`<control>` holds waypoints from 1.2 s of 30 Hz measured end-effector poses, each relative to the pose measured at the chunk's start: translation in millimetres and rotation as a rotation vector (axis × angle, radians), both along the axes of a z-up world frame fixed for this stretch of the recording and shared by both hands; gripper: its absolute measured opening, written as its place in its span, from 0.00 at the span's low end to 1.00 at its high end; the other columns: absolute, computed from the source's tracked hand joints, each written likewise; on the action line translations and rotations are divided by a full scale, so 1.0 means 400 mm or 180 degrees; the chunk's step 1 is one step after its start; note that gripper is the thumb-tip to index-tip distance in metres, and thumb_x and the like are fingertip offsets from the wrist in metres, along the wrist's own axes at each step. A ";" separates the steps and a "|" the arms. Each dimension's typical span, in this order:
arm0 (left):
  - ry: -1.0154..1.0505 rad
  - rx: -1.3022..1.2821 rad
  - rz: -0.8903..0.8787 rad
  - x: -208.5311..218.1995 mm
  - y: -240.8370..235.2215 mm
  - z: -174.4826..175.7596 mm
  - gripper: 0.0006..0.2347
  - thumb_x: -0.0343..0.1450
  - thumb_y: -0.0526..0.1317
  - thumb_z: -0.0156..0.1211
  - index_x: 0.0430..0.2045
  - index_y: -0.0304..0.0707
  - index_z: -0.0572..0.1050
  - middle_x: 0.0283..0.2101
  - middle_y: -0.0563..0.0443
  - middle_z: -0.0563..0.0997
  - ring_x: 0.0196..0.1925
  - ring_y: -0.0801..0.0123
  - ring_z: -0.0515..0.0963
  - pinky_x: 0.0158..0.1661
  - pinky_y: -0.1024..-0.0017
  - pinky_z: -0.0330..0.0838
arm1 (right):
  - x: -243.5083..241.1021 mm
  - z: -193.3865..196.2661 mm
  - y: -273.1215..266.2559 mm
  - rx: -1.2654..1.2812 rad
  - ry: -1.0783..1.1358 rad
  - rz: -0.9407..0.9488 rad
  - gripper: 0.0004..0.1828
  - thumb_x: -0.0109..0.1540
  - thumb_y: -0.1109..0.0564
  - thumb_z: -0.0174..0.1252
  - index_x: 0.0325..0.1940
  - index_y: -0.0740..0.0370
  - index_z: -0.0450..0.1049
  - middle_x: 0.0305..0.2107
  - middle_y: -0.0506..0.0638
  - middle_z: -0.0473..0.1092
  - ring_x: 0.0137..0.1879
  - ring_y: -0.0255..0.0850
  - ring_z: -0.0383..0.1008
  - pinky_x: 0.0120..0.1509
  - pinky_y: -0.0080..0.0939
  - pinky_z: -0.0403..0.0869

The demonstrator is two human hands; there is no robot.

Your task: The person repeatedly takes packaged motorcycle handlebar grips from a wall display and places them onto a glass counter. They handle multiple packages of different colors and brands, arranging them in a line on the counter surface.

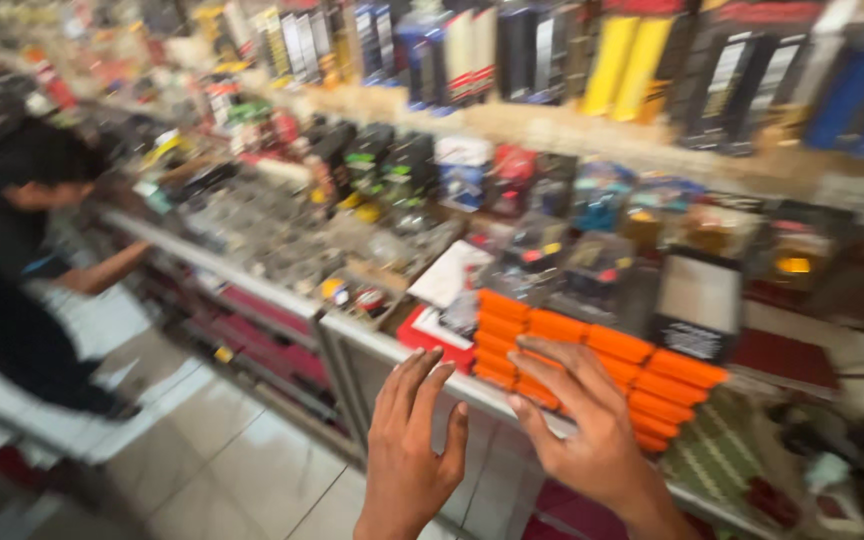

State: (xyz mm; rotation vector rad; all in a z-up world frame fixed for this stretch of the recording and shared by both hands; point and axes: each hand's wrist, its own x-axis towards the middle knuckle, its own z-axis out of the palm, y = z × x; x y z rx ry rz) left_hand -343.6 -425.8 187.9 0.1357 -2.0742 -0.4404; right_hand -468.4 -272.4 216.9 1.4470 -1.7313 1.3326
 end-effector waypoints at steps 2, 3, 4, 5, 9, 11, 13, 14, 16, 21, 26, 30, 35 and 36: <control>0.0044 -0.0055 -0.0216 -0.050 0.031 0.047 0.18 0.69 0.35 0.63 0.53 0.31 0.72 0.61 0.38 0.75 0.66 0.42 0.71 0.63 0.51 0.64 | -0.041 0.043 0.047 -0.0059 0.0006 -0.0238 0.21 0.55 0.63 0.67 0.53 0.63 0.77 0.52 0.58 0.74 0.57 0.51 0.76 0.61 0.46 0.74; 0.0060 -0.0078 -0.0310 -0.075 0.047 0.074 0.18 0.69 0.36 0.63 0.52 0.31 0.72 0.61 0.38 0.74 0.66 0.42 0.71 0.63 0.51 0.64 | -0.062 0.068 0.070 -0.0084 0.0002 -0.0342 0.21 0.55 0.63 0.67 0.53 0.62 0.78 0.52 0.58 0.74 0.56 0.51 0.76 0.60 0.46 0.74; 0.0051 -0.0140 -0.0445 -0.102 0.065 0.100 0.17 0.69 0.36 0.63 0.53 0.32 0.72 0.61 0.38 0.74 0.66 0.42 0.71 0.64 0.50 0.63 | -0.084 0.094 0.096 -0.0170 0.0110 -0.0454 0.21 0.56 0.63 0.67 0.54 0.62 0.77 0.52 0.58 0.74 0.57 0.51 0.76 0.61 0.46 0.75; 0.0054 -0.0217 -0.0574 -0.138 0.084 0.127 0.17 0.70 0.36 0.62 0.53 0.32 0.72 0.61 0.39 0.74 0.66 0.42 0.71 0.65 0.50 0.63 | -0.113 0.120 0.124 -0.0268 0.0229 -0.0560 0.21 0.57 0.63 0.66 0.54 0.62 0.77 0.52 0.58 0.74 0.57 0.51 0.77 0.62 0.46 0.75; 0.0146 -0.0361 -0.1164 -0.281 0.165 0.233 0.18 0.70 0.37 0.62 0.55 0.35 0.73 0.62 0.40 0.75 0.66 0.44 0.72 0.66 0.50 0.62 | -0.218 0.223 0.245 -0.0517 0.0592 -0.1254 0.18 0.59 0.65 0.65 0.54 0.63 0.77 0.51 0.57 0.76 0.58 0.51 0.78 0.65 0.47 0.74; 0.0263 -0.0529 -0.1297 -0.355 0.207 0.285 0.18 0.70 0.37 0.63 0.54 0.35 0.73 0.61 0.41 0.75 0.66 0.46 0.72 0.68 0.46 0.58 | -0.276 0.270 0.299 -0.0646 0.0454 -0.1354 0.19 0.63 0.66 0.64 0.58 0.65 0.76 0.50 0.57 0.76 0.56 0.48 0.79 0.64 0.43 0.75; 0.0374 -0.0558 -0.1450 -0.425 0.239 0.338 0.17 0.70 0.37 0.63 0.53 0.35 0.73 0.60 0.41 0.76 0.66 0.47 0.73 0.68 0.47 0.59 | -0.347 0.309 0.341 -0.0891 0.0248 -0.1285 0.19 0.65 0.66 0.62 0.60 0.67 0.72 0.49 0.57 0.76 0.56 0.45 0.79 0.62 0.41 0.76; 0.0423 -0.0502 -0.1543 -0.458 0.252 0.362 0.16 0.71 0.37 0.63 0.53 0.35 0.73 0.60 0.40 0.76 0.65 0.46 0.73 0.66 0.49 0.62 | -0.389 0.327 0.359 -0.1065 0.0112 -0.1169 0.20 0.65 0.65 0.62 0.60 0.68 0.70 0.50 0.58 0.75 0.57 0.44 0.78 0.62 0.41 0.76; 0.0532 -0.0383 -0.1809 -0.520 0.276 0.415 0.15 0.72 0.37 0.62 0.52 0.35 0.74 0.59 0.39 0.77 0.63 0.46 0.74 0.64 0.54 0.67 | -0.473 0.361 0.406 -0.1263 0.0041 -0.1112 0.21 0.67 0.65 0.62 0.63 0.70 0.66 0.51 0.59 0.74 0.58 0.44 0.78 0.64 0.41 0.77; 0.0468 -0.0077 -0.2711 -0.679 0.332 0.512 0.12 0.76 0.38 0.58 0.52 0.34 0.74 0.51 0.40 0.82 0.53 0.55 0.84 0.55 0.64 0.77 | -0.706 0.442 0.504 -0.1383 -0.0051 -0.1402 0.23 0.71 0.67 0.64 0.67 0.72 0.63 0.58 0.64 0.74 0.64 0.44 0.79 0.73 0.43 0.79; 0.0526 0.0186 -0.3168 -0.896 0.401 0.620 0.10 0.76 0.35 0.53 0.49 0.32 0.76 0.47 0.44 0.86 0.48 0.62 0.87 0.53 0.67 0.79 | -0.913 0.551 0.507 -0.1518 0.0482 -0.2103 0.39 0.64 0.63 0.70 0.69 0.77 0.53 0.61 0.75 0.64 0.68 0.62 0.67 0.69 0.59 0.66; 0.0738 0.0148 -0.3159 -1.032 0.440 0.707 0.10 0.76 0.32 0.49 0.46 0.32 0.77 0.46 0.44 0.86 0.49 0.64 0.87 0.51 0.69 0.80 | -0.985 0.607 0.502 -0.1491 -0.0534 -0.2476 0.47 0.59 0.50 0.71 0.74 0.66 0.53 0.65 0.66 0.65 0.71 0.57 0.67 0.75 0.52 0.64; 0.0161 0.0017 -0.2958 -1.129 0.481 0.792 0.12 0.72 0.34 0.53 0.48 0.31 0.76 0.43 0.41 0.85 0.45 0.59 0.86 0.47 0.67 0.77 | -1.026 0.656 0.496 -0.1252 -0.0205 -0.2922 0.56 0.57 0.47 0.75 0.75 0.72 0.47 0.65 0.73 0.58 0.70 0.65 0.60 0.71 0.57 0.62; 0.0014 -0.0010 -0.2975 -1.140 0.486 0.801 0.13 0.72 0.35 0.54 0.48 0.31 0.76 0.43 0.41 0.85 0.46 0.59 0.85 0.47 0.67 0.76 | -1.034 0.663 0.499 -0.1185 -0.0303 -0.2961 0.58 0.56 0.46 0.76 0.75 0.72 0.47 0.65 0.73 0.58 0.70 0.65 0.61 0.71 0.57 0.63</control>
